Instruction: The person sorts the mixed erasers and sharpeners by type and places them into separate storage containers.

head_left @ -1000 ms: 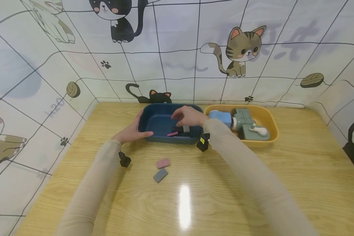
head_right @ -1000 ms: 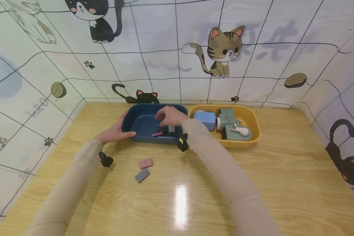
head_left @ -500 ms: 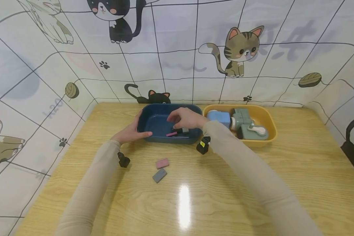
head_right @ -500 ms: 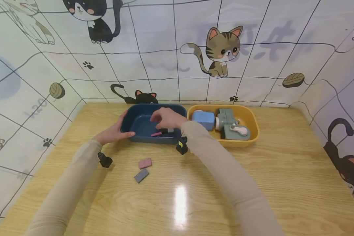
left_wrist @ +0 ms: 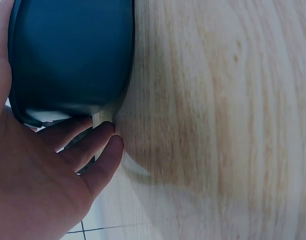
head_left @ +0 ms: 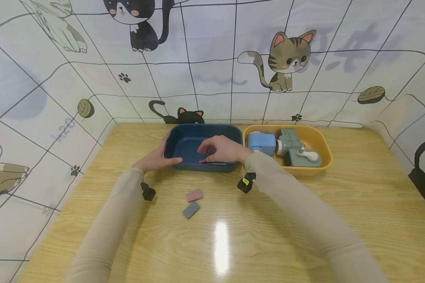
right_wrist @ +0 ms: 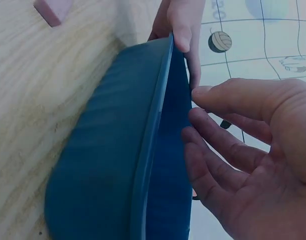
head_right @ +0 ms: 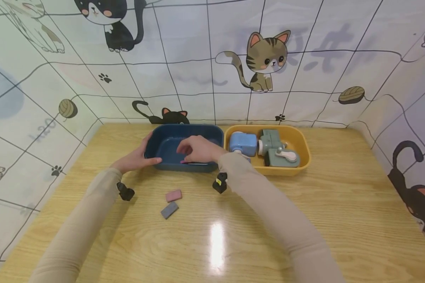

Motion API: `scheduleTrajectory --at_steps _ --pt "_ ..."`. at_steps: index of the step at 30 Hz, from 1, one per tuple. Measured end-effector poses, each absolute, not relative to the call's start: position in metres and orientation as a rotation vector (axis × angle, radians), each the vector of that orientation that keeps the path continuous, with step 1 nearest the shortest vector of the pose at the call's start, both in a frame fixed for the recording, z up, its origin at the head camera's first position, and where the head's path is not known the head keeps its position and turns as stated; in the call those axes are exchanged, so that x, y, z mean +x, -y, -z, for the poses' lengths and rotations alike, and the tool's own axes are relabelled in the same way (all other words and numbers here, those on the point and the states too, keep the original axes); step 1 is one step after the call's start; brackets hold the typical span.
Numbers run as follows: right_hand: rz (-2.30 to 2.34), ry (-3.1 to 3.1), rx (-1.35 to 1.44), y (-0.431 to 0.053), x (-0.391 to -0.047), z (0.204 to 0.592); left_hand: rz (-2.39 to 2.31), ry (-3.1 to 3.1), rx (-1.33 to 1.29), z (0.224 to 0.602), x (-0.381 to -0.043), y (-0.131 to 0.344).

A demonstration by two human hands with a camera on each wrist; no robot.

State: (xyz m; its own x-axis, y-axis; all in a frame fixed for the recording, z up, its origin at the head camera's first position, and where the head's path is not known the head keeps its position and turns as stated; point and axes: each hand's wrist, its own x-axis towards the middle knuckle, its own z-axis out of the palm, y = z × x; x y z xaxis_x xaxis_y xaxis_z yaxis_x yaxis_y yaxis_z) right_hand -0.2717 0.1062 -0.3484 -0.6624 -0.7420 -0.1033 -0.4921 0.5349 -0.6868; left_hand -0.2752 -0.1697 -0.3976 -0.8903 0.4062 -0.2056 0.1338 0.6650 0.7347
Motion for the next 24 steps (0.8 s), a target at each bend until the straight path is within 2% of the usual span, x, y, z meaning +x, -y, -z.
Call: scheduleTrajectory --at_steps 5,24 --pt "0.917 -2.385 -1.038 -0.107 -0.265 0.350 -1.042 -2.553 0.430 0.411 -0.283 0.176" --pt "0.966 -2.325 -1.143 -0.101 -0.244 0.352 -1.043 -2.557 0.431 0.408 -0.281 0.176"
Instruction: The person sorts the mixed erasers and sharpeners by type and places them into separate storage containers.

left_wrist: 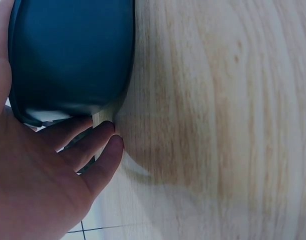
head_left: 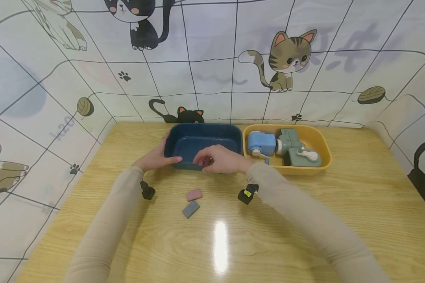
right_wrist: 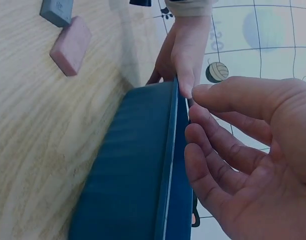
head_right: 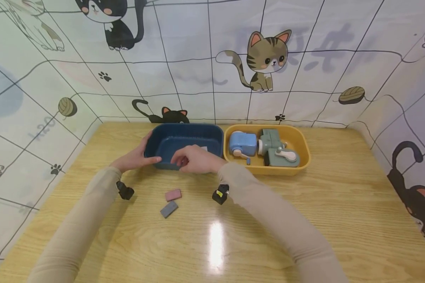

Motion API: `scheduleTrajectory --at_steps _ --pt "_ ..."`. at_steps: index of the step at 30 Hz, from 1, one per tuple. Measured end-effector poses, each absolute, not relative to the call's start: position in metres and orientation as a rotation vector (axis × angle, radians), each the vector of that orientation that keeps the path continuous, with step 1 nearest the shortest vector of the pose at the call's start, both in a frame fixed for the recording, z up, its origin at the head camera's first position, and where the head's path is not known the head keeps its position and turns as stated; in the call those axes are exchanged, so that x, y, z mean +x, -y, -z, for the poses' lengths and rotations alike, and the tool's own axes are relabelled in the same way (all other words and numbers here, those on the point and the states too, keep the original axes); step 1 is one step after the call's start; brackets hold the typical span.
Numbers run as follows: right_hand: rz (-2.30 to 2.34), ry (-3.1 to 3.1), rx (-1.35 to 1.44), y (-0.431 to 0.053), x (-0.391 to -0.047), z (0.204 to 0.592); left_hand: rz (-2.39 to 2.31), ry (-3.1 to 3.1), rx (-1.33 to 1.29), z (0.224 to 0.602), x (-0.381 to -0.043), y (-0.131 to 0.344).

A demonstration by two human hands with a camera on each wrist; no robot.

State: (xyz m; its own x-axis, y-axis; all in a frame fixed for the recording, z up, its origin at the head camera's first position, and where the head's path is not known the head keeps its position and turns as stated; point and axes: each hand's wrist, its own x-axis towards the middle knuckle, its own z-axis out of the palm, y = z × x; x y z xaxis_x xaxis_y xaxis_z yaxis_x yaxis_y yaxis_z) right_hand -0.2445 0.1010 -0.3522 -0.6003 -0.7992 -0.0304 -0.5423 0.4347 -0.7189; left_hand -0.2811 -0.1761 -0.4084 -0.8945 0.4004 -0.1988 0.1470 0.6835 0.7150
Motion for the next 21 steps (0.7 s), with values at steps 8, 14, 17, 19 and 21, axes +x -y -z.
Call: scheduleTrajectory --at_steps 8,14,17,19,21 --pt "0.985 -2.302 -1.182 -0.099 -0.237 0.358 -1.041 -2.561 0.440 0.409 -0.281 0.176" --pt "0.983 -2.290 -1.173 -0.101 -0.231 0.361 -1.035 -2.556 0.422 0.409 -0.281 0.176" --pt "0.985 -2.277 -1.171 -0.102 -0.228 0.365 -1.034 -2.554 0.419 0.409 -0.282 0.176" --pt "0.982 -2.271 -1.166 -0.102 -0.227 0.367 -1.038 -2.552 0.420 0.409 -0.282 0.176" --pt "0.983 -2.259 -1.163 -0.102 -0.226 0.370 -1.041 -2.551 0.424 0.410 -0.282 0.176"
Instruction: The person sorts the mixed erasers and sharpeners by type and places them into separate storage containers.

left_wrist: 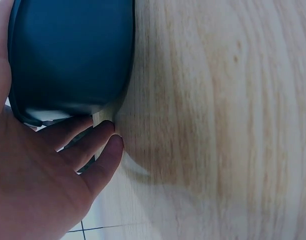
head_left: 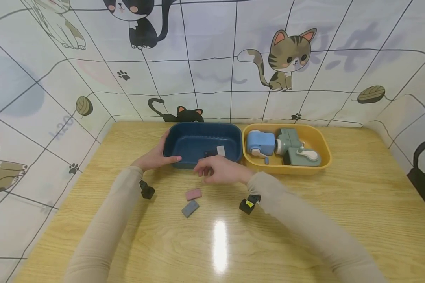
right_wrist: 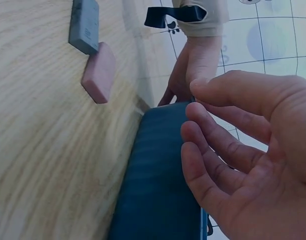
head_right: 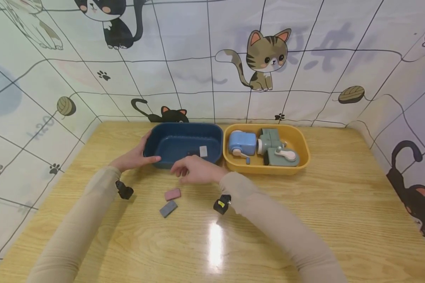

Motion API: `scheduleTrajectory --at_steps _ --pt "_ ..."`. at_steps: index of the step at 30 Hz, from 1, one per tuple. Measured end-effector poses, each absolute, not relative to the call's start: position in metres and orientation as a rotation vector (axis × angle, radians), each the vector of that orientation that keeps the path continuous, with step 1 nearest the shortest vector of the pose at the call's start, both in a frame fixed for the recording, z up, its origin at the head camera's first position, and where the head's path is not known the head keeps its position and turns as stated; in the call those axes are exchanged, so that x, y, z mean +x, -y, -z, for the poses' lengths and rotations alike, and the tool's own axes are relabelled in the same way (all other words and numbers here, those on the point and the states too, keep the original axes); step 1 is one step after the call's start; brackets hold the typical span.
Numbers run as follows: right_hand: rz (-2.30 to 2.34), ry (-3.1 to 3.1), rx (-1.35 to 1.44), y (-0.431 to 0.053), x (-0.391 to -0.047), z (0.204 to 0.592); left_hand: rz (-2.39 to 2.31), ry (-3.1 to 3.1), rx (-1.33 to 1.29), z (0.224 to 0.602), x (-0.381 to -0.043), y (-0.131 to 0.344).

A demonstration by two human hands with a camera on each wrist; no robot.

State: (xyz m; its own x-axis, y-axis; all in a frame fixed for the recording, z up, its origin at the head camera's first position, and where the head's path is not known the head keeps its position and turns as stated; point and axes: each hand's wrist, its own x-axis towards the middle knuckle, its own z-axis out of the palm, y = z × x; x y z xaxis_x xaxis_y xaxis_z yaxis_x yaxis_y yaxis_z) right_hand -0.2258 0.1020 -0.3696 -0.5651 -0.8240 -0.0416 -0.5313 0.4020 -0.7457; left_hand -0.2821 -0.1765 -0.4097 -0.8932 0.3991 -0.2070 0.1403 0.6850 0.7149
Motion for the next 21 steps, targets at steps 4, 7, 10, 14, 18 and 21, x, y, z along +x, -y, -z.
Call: scheduleTrajectory --at_steps 4,7,10,14,18,21 --pt "0.980 -2.239 -1.144 -0.101 -0.222 0.372 -1.044 -2.555 0.431 0.410 -0.282 0.177" --pt "0.977 -2.229 -1.135 -0.101 -0.220 0.374 -1.043 -2.559 0.438 0.410 -0.282 0.177" --pt "0.977 -2.217 -1.130 -0.101 -0.219 0.378 -1.048 -2.560 0.437 0.411 -0.283 0.176" --pt "0.979 -2.203 -1.118 -0.100 -0.218 0.382 -1.054 -2.558 0.430 0.411 -0.282 0.176" --pt "0.978 -2.199 -1.122 -0.099 -0.218 0.388 -1.052 -2.559 0.432 0.411 -0.283 0.177" --pt "0.975 -2.193 -1.118 -0.098 -0.217 0.391 -1.045 -2.559 0.429 0.411 -0.282 0.177"
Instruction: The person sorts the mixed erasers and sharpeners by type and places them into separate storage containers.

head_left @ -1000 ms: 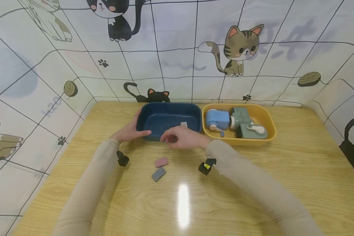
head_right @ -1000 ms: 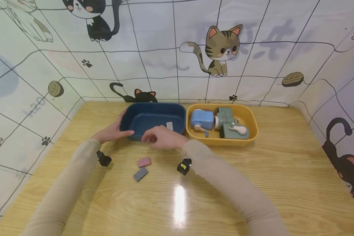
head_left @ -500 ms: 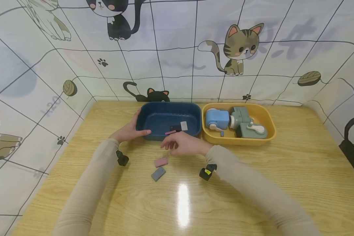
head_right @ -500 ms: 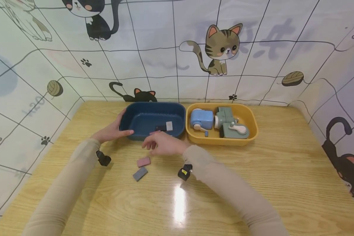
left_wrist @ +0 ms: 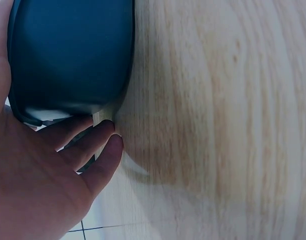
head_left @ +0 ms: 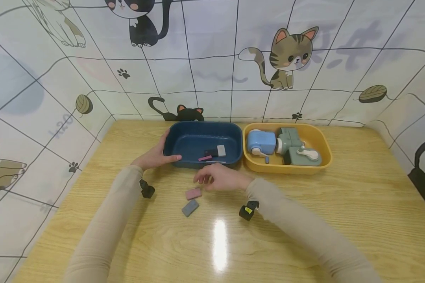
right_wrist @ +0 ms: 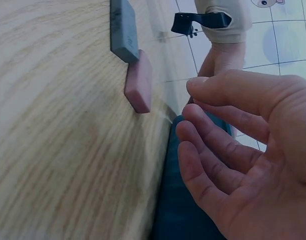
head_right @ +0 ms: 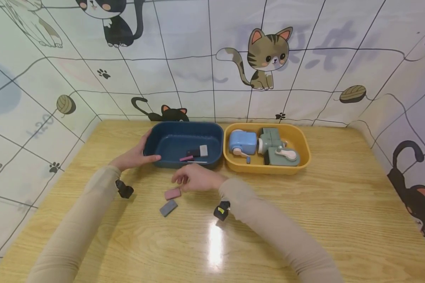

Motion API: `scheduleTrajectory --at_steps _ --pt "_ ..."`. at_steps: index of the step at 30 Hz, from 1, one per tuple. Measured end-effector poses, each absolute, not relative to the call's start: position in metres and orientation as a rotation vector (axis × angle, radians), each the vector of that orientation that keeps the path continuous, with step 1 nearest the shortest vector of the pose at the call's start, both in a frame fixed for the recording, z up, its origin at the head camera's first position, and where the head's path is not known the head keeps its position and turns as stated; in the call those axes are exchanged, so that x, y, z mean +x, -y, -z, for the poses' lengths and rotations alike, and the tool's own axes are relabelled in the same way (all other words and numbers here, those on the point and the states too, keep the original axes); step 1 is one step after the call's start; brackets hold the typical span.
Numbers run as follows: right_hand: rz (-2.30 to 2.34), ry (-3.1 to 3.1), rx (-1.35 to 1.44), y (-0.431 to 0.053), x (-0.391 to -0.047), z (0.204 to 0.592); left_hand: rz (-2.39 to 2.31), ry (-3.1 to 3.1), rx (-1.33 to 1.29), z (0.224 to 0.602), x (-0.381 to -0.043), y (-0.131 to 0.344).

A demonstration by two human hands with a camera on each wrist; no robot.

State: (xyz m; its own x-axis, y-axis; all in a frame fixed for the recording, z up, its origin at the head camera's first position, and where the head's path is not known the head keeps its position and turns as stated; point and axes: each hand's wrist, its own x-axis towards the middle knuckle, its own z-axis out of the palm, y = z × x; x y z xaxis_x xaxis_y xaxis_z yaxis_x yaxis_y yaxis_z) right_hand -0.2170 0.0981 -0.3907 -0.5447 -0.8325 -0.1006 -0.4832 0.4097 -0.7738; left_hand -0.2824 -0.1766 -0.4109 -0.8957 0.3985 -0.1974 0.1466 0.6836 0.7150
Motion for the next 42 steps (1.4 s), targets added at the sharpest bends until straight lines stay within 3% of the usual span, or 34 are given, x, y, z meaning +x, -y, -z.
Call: scheduleTrajectory --at_steps 32,42 --pt "0.847 -2.166 -1.183 -0.075 -0.215 0.412 -1.089 -2.535 0.431 0.414 -0.286 0.179" --pt "0.773 -2.194 -1.280 -0.072 -0.216 0.418 -1.105 -2.503 0.431 0.400 -0.278 0.172"
